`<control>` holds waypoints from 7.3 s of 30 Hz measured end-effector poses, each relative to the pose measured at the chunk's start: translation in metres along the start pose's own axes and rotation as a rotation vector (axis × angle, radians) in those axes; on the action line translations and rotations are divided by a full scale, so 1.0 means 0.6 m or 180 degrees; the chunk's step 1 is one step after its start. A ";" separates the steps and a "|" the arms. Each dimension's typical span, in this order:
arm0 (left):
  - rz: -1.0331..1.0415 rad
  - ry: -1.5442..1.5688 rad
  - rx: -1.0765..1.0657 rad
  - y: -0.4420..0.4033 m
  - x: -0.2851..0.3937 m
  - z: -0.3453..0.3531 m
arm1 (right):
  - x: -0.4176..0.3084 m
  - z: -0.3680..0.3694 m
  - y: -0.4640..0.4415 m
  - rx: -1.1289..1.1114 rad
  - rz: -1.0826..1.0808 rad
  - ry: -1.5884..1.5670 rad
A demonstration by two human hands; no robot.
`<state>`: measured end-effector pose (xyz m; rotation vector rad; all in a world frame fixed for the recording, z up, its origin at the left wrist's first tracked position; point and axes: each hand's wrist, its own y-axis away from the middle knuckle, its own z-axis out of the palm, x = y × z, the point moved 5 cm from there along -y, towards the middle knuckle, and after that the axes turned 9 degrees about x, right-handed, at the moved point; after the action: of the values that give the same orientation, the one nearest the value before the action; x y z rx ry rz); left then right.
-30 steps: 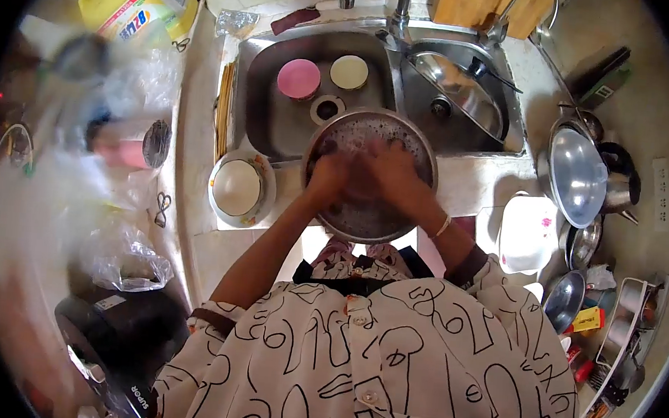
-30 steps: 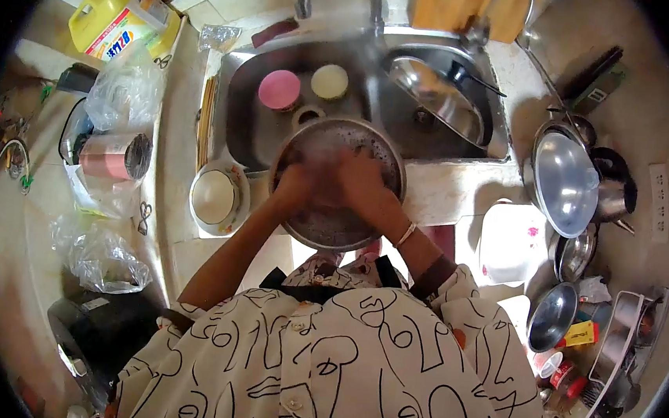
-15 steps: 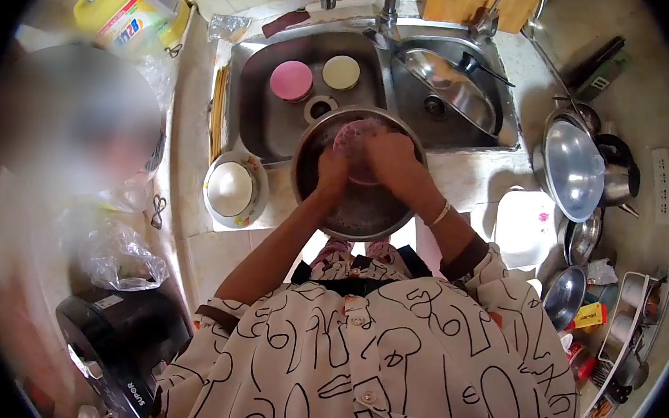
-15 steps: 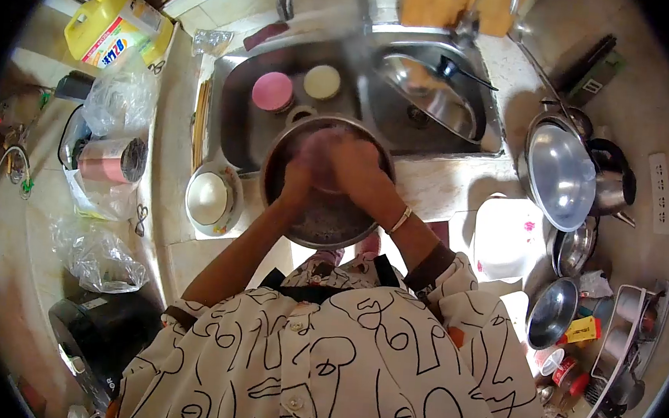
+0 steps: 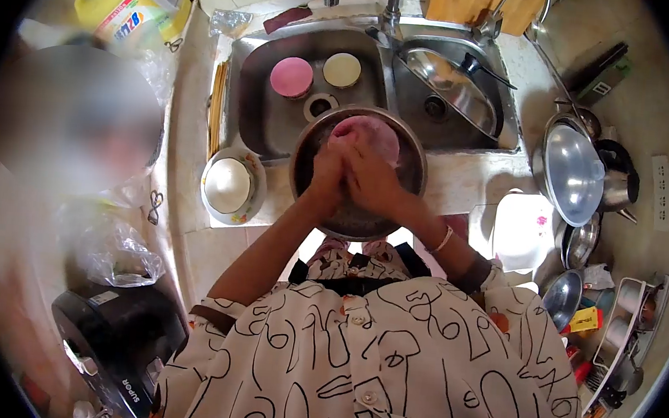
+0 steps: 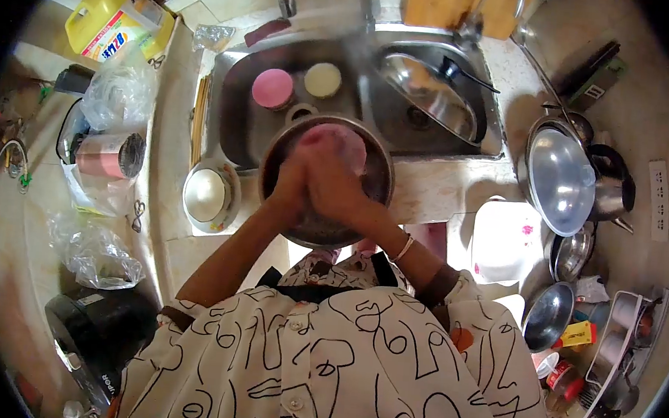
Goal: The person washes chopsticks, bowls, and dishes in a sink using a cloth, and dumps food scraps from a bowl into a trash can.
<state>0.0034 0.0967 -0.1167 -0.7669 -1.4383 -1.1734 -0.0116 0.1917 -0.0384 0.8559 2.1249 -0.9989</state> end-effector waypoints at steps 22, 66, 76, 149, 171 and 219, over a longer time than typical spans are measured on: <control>-0.1041 -0.0030 0.0678 0.002 -0.038 -0.021 | 0.010 0.012 0.020 -0.0847 -0.0610 0.0608; -0.0434 0.1165 0.0842 0.011 -0.056 -0.014 | 0.010 -0.027 0.016 -0.0677 -0.0936 0.0322; 0.0162 -0.0876 0.0352 -0.047 -0.043 -0.052 | 0.007 -0.081 0.006 -0.1669 -0.1407 0.1937; 0.0914 -0.1301 0.1031 0.051 0.043 -0.036 | 0.055 0.047 -0.005 -0.1511 0.0666 0.0819; 0.0763 -0.0151 0.0998 0.033 0.154 -0.078 | 0.065 0.051 0.038 -0.1567 0.0320 0.2112; 0.0110 0.0806 0.1291 0.060 0.134 -0.016 | 0.096 0.046 0.069 0.0691 0.3680 -0.3951</control>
<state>0.0225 0.0872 -0.0304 -0.3463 -1.3819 -0.8759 -0.0066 0.2061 -0.1131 0.9555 0.3295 -0.7327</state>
